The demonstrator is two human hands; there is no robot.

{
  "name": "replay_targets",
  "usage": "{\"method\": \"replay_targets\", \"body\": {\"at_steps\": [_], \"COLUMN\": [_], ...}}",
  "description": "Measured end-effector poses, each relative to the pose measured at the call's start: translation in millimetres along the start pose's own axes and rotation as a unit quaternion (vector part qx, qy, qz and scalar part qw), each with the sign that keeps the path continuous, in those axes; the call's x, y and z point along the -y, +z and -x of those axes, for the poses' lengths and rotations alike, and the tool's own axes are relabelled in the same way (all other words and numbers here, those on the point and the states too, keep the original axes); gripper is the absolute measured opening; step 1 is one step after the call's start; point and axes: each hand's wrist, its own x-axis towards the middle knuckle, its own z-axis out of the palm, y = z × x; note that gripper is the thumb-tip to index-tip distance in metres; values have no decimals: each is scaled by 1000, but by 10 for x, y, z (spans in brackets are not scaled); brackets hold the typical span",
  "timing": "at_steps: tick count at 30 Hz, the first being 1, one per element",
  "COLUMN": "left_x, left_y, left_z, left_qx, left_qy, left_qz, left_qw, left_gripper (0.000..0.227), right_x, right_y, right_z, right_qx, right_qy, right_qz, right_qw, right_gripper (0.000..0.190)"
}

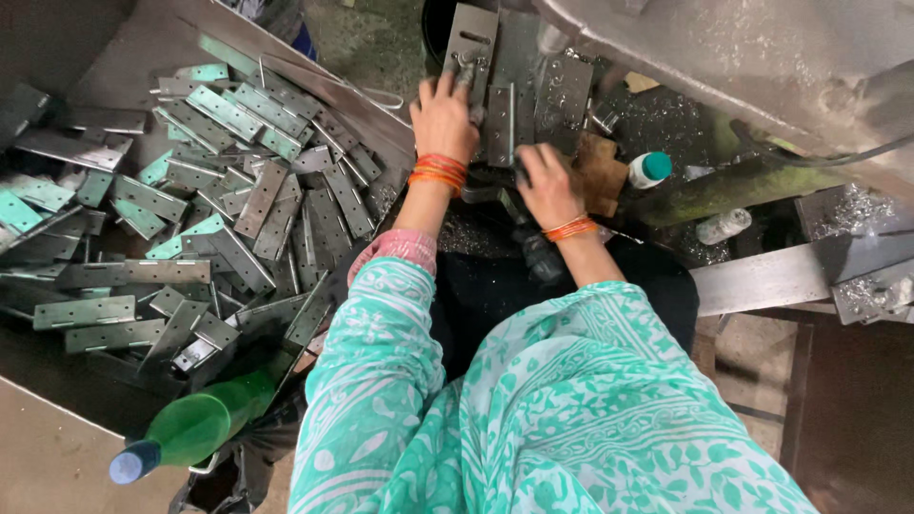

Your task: The person operates a manual metal press to shape small metal brackets. They pick brackets from a bin, place them into the press, activate the lever, and return the finished pieces to the bin. The process is repeated continuously.

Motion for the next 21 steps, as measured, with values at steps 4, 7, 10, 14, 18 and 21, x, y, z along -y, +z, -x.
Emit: {"method": "replay_targets", "body": {"at_steps": [4, 7, 10, 14, 18, 21], "left_x": [-103, -125, -103, -22, 22, -22], "left_y": [19, 148, 312, 421, 408, 325], "left_z": [270, 345, 333, 177, 139, 211], "left_qx": [152, 172, 147, 179, 178, 136], "left_qy": [74, 131, 162, 172, 179, 179], "left_qz": [-44, -85, -138, -148, -136, -138], "left_qw": [985, 973, 966, 957, 958, 965], "left_gripper": [49, 61, 55, 41, 41, 39], "right_x": [57, 60, 208, 425, 522, 541], "right_y": [133, -37, -279, -263, 128, 351], "right_z": [-136, -109, 248, 702, 1144, 1406], "right_qx": [22, 60, 114, 223, 293, 219], "right_qy": [-2, 48, 94, 158, 294, 295], "right_qz": [-72, -80, -34, 41, 50, 13], "right_qw": [997, 994, 988, 961, 908, 930], "right_gripper": [43, 41, 47, 78, 94, 93]}}
